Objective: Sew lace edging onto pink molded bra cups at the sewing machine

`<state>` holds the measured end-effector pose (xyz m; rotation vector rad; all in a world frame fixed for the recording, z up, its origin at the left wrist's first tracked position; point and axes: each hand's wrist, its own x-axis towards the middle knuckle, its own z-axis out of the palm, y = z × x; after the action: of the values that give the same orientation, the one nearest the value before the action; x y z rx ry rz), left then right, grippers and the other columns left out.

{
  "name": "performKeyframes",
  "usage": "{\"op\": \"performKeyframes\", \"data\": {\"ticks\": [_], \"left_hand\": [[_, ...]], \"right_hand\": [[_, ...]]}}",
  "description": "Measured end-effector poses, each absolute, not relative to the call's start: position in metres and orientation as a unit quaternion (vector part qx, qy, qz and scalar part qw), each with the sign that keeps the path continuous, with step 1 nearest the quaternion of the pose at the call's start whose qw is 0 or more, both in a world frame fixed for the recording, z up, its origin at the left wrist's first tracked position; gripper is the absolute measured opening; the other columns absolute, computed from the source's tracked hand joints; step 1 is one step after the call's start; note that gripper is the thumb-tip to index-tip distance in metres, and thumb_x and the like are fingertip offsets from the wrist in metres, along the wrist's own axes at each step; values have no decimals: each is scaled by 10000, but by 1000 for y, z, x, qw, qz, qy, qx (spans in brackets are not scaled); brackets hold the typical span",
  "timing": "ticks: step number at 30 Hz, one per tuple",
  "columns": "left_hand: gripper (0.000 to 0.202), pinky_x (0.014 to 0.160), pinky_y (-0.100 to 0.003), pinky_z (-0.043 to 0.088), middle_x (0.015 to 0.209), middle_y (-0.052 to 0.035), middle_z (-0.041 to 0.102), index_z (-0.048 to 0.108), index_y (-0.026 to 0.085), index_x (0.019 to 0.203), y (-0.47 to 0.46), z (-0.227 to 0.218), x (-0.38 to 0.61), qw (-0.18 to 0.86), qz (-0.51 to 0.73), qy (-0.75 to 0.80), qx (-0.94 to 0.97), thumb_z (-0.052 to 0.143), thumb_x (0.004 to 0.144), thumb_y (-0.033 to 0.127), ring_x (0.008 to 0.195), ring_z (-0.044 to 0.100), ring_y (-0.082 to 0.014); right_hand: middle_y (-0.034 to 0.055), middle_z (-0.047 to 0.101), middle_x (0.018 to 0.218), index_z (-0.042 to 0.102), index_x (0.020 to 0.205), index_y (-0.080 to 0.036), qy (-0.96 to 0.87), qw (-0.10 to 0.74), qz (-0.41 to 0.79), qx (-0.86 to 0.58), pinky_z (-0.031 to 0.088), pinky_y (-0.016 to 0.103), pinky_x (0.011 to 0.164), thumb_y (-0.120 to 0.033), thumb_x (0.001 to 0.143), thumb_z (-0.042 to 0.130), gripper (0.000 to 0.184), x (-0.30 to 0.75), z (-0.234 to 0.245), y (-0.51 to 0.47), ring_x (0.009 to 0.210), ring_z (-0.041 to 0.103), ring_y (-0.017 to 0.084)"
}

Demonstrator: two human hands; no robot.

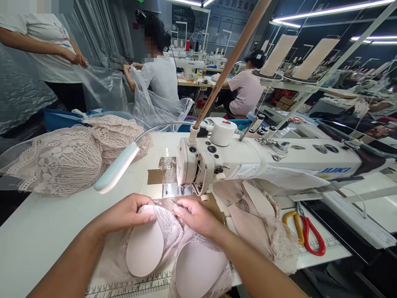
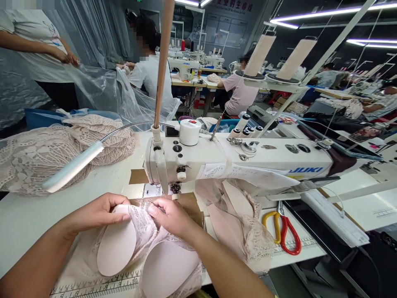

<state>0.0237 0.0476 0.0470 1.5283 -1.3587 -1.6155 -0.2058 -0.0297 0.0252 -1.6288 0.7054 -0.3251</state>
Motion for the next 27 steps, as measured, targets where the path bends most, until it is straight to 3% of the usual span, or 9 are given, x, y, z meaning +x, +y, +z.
{"op": "performKeyframes", "data": {"ticks": [3, 7, 11, 16, 21, 27], "left_hand": [[249, 537, -213, 321, 650, 25, 470, 608, 135, 744, 46, 41, 14, 273, -581, -527, 557, 651, 784, 377, 604, 415, -115], [251, 596, -224, 354, 724, -2, 541, 652, 142, 786, 45, 39, 6, 296, -535, -565, 554, 634, 795, 393, 674, 451, -140], [272, 576, -223, 345, 709, 2, 549, 657, 150, 806, 45, 38, 7, 305, -523, -552, 573, 625, 796, 420, 641, 441, -134], [314, 527, -222, 287, 619, 17, 473, 654, 129, 735, 45, 34, 2, 291, -528, -547, 580, 615, 804, 433, 588, 377, -116], [231, 577, -225, 349, 744, -12, 568, 676, 145, 841, 47, 41, -6, 285, -528, -552, 579, 628, 802, 368, 661, 449, -135], [213, 563, -219, 341, 746, 0, 543, 658, 154, 872, 49, 43, -4, 271, -518, -552, 595, 620, 805, 352, 659, 437, -135]], "right_hand": [[33, 644, 900, 650, 942, -182, 315, 612, -157, -708, 446, 281, 743, -383, 809, 623, 243, -201, 24, -27, 825, 575, 177], [-3, 589, 759, 621, 789, -179, 332, 588, -154, -721, 413, 251, 658, -294, 783, 617, 116, -200, 26, -25, 706, 511, 142], [-13, 566, 731, 614, 759, -185, 333, 587, -158, -721, 380, 229, 612, -236, 766, 594, 55, -202, 28, -25, 677, 479, 129], [-20, 535, 711, 657, 882, -191, 322, 592, -154, -723, 363, 233, 599, -354, 773, 632, 198, -200, 26, -26, 646, 448, 123], [-37, 458, 612, 593, 689, -177, 342, 571, -154, -730, 328, 230, 557, -303, 779, 605, 156, -199, 27, -26, 587, 389, 110], [-22, 537, 676, 587, 661, -177, 315, 525, -215, -761, 372, 239, 628, -239, 773, 612, 130, -199, 24, -30, 676, 482, 133]]}}
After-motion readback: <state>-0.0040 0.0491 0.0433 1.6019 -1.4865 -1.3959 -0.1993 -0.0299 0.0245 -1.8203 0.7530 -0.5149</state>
